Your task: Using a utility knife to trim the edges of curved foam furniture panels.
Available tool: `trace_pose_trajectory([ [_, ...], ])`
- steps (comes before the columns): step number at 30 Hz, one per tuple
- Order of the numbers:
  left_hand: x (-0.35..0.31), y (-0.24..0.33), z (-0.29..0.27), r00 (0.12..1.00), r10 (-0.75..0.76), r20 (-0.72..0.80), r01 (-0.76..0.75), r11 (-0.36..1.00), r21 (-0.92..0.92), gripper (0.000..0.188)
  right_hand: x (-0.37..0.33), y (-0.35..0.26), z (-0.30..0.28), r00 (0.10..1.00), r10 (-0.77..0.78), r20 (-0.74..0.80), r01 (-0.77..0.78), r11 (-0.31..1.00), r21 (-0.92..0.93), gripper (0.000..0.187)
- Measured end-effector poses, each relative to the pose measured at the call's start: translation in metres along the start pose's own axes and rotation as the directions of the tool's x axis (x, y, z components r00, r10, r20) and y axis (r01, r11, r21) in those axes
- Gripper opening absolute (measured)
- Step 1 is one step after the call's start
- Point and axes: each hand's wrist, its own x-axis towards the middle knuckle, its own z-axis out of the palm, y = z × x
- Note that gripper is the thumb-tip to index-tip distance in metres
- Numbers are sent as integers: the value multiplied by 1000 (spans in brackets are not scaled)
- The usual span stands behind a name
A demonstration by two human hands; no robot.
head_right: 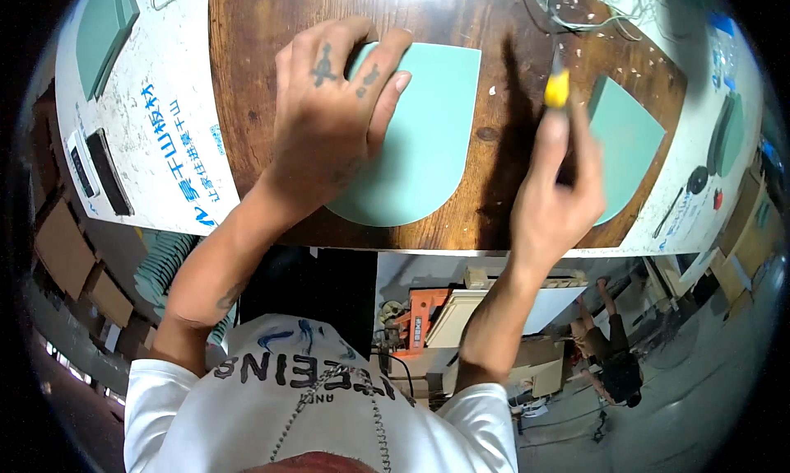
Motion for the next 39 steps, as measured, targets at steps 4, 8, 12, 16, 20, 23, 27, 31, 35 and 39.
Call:
trace_pose_trajectory([
  [4,1,-3,-2,993,101,53,-101,995,8,42,-115,4,-38,874,463,148,-476,876,72,32],
  [8,-35,24,-14,975,104,194,-92,993,-69,57,-205,-20,-26,653,679,335,-751,520,407,18],
  [12,-81,57,-64,763,208,612,-53,964,-261,84,-245,-2,-31,547,803,239,-722,307,620,23],
  [16,-83,68,-109,339,578,742,-97,806,-584,96,-215,-22,-82,613,707,352,-694,269,668,20],
  [20,-66,59,-121,724,525,448,-112,730,-674,66,-170,-50,-113,739,443,508,-597,80,798,45],
  [23,-18,52,-121,977,44,211,90,806,-585,46,-161,-33,-96,885,360,297,-444,456,771,70],
  [27,38,-4,-68,887,-249,388,437,725,-533,58,-154,8,-80,946,221,237,-318,777,543,61],
  [31,48,-54,-26,999,39,24,-41,996,78,48,-142,20,-50,989,-135,60,121,972,199,44],
  [35,33,-13,-6,999,36,-30,-29,977,210,43,-149,28,-39,970,-227,84,225,974,35,50],
  [39,30,10,0,998,-68,-2,67,979,192,39,-159,25,-33,964,-238,120,248,965,-80,49],
])
